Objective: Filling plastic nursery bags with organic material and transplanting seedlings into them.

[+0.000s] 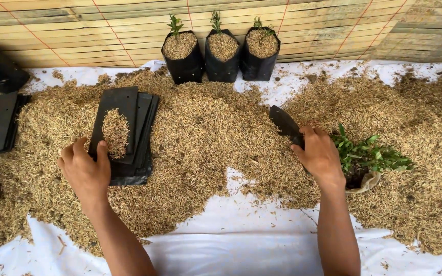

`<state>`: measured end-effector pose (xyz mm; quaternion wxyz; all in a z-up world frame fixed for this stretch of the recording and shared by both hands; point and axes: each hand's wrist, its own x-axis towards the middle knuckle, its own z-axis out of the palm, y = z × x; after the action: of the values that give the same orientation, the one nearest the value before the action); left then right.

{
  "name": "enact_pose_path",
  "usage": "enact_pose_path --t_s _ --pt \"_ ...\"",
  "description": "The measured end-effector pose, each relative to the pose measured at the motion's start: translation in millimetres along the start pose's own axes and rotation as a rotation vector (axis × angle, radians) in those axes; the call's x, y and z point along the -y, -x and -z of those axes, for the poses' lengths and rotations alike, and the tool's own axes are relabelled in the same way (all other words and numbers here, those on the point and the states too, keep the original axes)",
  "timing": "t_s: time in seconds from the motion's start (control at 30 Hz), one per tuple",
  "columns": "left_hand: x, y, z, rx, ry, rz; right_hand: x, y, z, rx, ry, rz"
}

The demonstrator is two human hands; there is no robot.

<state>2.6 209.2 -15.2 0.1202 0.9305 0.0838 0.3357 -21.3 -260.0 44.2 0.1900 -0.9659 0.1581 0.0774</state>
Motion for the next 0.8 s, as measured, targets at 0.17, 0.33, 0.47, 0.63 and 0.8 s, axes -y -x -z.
enact_pose_path --t_s 0.17,0.33,0.47,0.63,0.8 --pt "2 -7 -1 0.151 0.099 0.17 -8 -8 -12 0.029 0.004 -0.028" --pt "6 -7 -2 0.002 0.158 0.113 -20 -14 -26 -0.096 -0.015 0.107" --pt "22 -8 -14 -0.125 0.099 0.1 -19 -11 -25 -0.124 -0.069 0.138" --pt "17 -12 -7 -0.22 0.063 0.095 -13 -7 -19 -0.111 -0.078 0.124" --pt "-4 -17 4 -0.424 0.141 -0.044 -18 -8 -15 -0.175 -0.099 0.148"
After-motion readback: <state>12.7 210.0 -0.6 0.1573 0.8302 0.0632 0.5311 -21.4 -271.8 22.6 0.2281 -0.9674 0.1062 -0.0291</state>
